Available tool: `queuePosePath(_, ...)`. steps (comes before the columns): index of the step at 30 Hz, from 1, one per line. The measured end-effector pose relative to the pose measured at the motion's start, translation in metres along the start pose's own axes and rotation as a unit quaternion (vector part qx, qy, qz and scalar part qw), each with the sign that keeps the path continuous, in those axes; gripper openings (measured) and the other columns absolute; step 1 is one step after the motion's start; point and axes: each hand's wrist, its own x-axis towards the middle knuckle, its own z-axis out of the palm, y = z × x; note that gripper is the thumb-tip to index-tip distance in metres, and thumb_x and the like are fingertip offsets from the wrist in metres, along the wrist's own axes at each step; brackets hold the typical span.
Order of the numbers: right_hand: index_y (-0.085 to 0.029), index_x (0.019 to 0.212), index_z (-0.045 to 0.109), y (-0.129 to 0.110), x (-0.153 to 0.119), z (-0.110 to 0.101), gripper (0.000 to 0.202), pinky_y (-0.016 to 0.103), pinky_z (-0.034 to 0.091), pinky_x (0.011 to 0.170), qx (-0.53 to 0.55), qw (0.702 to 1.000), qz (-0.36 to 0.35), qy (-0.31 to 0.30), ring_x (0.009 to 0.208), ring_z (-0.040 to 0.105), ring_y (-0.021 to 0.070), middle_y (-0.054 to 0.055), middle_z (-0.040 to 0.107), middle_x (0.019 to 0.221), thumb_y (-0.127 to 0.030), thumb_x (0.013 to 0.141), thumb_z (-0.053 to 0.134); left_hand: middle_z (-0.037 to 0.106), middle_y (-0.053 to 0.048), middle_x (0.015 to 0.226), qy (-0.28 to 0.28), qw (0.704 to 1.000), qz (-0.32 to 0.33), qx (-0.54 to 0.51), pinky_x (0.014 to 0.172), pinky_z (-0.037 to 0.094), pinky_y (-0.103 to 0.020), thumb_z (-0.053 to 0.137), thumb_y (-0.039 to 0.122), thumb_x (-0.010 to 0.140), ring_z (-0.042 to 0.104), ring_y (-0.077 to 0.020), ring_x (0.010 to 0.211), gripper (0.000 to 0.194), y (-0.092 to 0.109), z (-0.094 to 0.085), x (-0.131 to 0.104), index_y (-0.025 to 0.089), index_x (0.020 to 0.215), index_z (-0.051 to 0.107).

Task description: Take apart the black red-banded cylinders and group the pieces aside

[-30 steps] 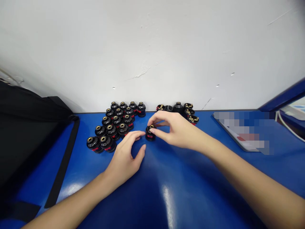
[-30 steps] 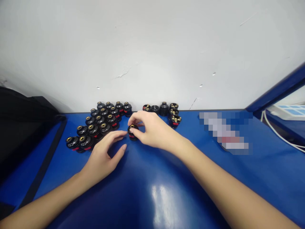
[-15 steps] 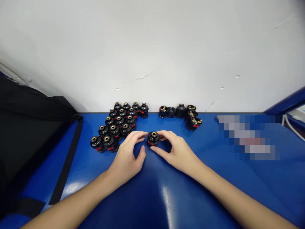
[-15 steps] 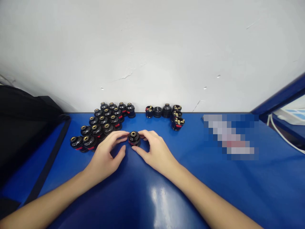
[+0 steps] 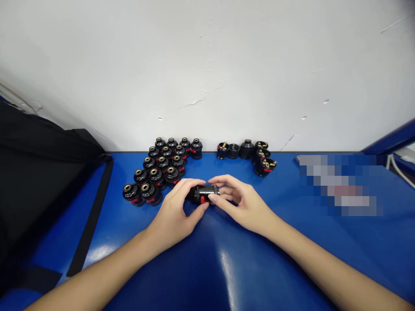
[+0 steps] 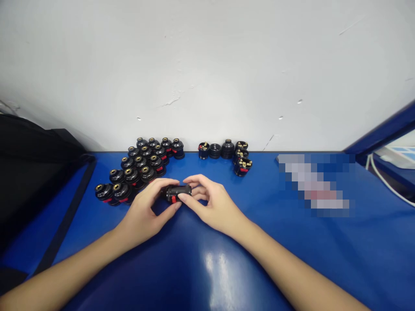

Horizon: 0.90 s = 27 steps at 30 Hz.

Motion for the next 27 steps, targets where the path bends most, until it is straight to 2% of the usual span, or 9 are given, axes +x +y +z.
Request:
queuePosePath(3, -0.021, 0.113, 0.063, 0.001, 0.001, -0.001, 0.034, 0.034, 0.065, 0.075, 0.052, 0.998, 0.045, 0.004, 0.076, 0.077, 0.0184, 0.005, 0.075, 0.092, -0.047, 0.095, 0.075, 0.072, -0.006, 0.126, -0.008, 1.000, -0.007, -0.001, 0.102, 0.058, -0.035, 0.068, 0.019, 0.101, 0.071, -0.0207, 0.116, 0.032, -0.001, 0.001, 0.000, 0.025, 0.131, 0.059)
queuePosePath(6, -0.019, 0.110, 0.063, 0.000, 0.001, -0.002, 0.034, 0.032, 0.063, 0.076, 0.075, 0.996, 0.036, -0.009, 0.076, 0.073, 0.0158, 0.003, 0.073, 0.089, -0.045, 0.093, 0.079, 0.072, -0.006, 0.121, -0.010, 1.000, -0.020, 0.005, 0.095, 0.058, -0.032, 0.065, 0.022, 0.103, 0.071, -0.0194, 0.108, 0.027, 0.000, 0.000, -0.001, 0.024, 0.130, 0.058)
queuePosePath(10, -0.020, 0.106, 0.061, -0.002, -0.001, -0.001, 0.033, 0.030, 0.058, 0.076, 0.094, 0.994, 0.031, -0.039, 0.076, 0.069, 0.0144, 0.001, 0.070, 0.085, -0.045, 0.094, 0.078, 0.070, -0.005, 0.113, -0.049, 0.998, -0.036, 0.005, 0.078, 0.055, -0.027, 0.057, 0.025, 0.107, 0.068, -0.0159, 0.090, 0.022, 0.006, -0.005, -0.002, 0.021, 0.128, 0.057)
queuePosePath(15, -0.021, 0.108, 0.060, -0.004, -0.004, -0.001, 0.031, 0.031, 0.055, 0.073, 0.080, 0.995, 0.026, -0.053, 0.076, 0.066, 0.0147, 0.001, 0.066, 0.088, -0.045, 0.098, 0.074, 0.069, -0.005, 0.110, -0.053, 0.998, -0.023, -0.002, 0.080, 0.053, -0.026, 0.054, 0.025, 0.108, 0.066, -0.0153, 0.091, 0.021, 0.010, -0.008, -0.003, 0.019, 0.128, 0.057)
queuePosePath(27, -0.020, 0.107, 0.060, -0.006, -0.004, 0.002, 0.030, 0.031, 0.053, 0.071, 0.098, 0.993, 0.029, -0.055, 0.075, 0.063, 0.0143, 0.001, 0.064, 0.089, -0.045, 0.098, 0.074, 0.069, -0.003, 0.103, -0.051, 0.997, -0.055, -0.027, 0.075, 0.050, -0.025, 0.055, 0.029, 0.108, 0.063, -0.0143, 0.085, 0.018, 0.011, -0.007, -0.002, 0.020, 0.123, 0.060)
